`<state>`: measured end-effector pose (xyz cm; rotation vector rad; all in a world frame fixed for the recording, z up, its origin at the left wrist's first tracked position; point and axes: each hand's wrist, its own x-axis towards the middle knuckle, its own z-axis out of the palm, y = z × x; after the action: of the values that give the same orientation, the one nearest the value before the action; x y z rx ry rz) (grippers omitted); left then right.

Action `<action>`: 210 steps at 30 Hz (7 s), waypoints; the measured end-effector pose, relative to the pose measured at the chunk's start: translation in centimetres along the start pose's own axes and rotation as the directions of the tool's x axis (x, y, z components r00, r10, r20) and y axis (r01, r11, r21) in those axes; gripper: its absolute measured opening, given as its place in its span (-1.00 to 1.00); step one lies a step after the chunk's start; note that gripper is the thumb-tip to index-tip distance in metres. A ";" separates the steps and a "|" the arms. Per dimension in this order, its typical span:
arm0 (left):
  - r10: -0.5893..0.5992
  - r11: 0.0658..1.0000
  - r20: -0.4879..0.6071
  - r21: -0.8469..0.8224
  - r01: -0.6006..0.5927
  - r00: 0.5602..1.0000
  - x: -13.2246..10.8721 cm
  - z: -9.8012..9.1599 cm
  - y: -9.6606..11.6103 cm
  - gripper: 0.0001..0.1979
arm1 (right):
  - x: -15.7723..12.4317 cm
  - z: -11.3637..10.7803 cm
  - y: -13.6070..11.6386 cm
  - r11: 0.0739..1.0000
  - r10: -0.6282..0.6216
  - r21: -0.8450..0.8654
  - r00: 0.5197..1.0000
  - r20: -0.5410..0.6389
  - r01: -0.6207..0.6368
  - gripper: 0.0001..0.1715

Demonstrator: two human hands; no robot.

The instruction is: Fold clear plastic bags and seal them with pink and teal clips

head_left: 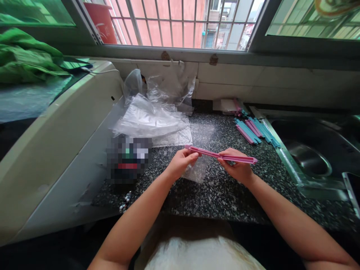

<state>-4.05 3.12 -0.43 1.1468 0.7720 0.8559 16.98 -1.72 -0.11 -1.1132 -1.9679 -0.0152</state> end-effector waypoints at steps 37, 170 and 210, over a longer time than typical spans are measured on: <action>-0.114 0.991 -0.118 -0.084 0.104 0.986 0.3 0.7 -0.4 -0.61 | -0.3 0.6 -1.1 0.998 0.038 -0.046 0.999 -0.010 -0.039 -0.94; 0.107 0.894 0.097 0.426 -0.139 0.990 -0.5 1.0 0.0 -0.72 | -0.2 -0.2 -0.8 0.945 0.310 0.147 0.944 -0.111 -0.293 -0.94; 0.079 0.986 -0.208 0.162 -0.046 0.975 0.0 1.1 -0.2 -0.64 | -0.4 0.5 -2.0 0.888 -0.072 -0.446 0.991 0.112 0.114 -0.81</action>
<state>-3.11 2.60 -0.41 1.2354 0.9990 0.9971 15.37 -2.99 0.06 -1.3280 -2.1617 -0.5073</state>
